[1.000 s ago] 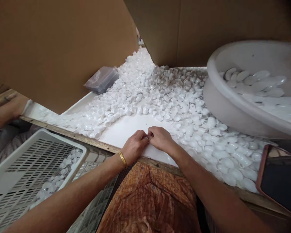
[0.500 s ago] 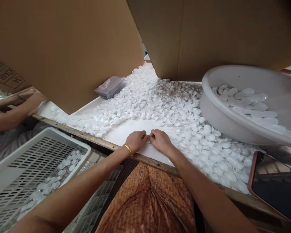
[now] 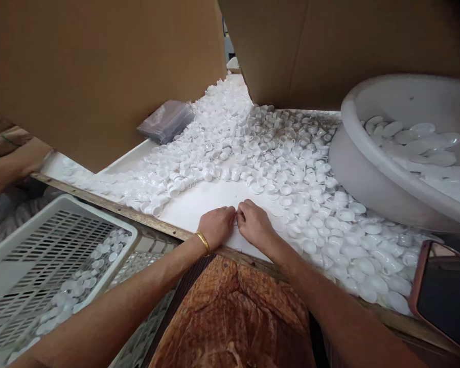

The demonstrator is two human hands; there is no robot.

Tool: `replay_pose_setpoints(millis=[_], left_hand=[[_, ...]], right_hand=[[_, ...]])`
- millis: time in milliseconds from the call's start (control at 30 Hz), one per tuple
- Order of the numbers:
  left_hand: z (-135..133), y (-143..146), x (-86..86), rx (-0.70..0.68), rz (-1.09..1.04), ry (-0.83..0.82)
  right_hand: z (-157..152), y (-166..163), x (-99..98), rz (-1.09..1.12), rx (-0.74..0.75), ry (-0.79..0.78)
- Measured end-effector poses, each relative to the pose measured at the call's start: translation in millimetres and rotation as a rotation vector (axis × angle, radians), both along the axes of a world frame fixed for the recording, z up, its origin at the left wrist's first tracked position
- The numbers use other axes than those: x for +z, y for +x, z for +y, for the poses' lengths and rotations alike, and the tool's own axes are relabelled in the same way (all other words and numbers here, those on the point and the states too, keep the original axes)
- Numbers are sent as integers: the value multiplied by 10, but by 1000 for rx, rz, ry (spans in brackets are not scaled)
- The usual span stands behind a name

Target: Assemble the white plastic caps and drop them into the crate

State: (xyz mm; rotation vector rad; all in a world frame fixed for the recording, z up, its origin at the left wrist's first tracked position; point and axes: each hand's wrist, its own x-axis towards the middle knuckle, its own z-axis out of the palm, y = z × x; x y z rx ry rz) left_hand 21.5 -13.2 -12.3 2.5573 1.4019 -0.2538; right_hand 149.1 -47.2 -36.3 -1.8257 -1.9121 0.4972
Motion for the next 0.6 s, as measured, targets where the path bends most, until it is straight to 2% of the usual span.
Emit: replay_pose_setpoints(millis=[267,367,467,533,600], left_hand=[[-71,42,6,81,-47,40],[-22,-111,117,169,-73,85],[73,-670,310,334,-99,150],[126,-1293,402,522,-72,210],[147,-2024,422,646,29,264]], right_hand=[[5,-7,-18,80,30,59],[24,118,17,111,41,128],[95,358,84,49,-127,264],[184,522,126,-73,-233,272],[295,634,149,-195,-253,213]])
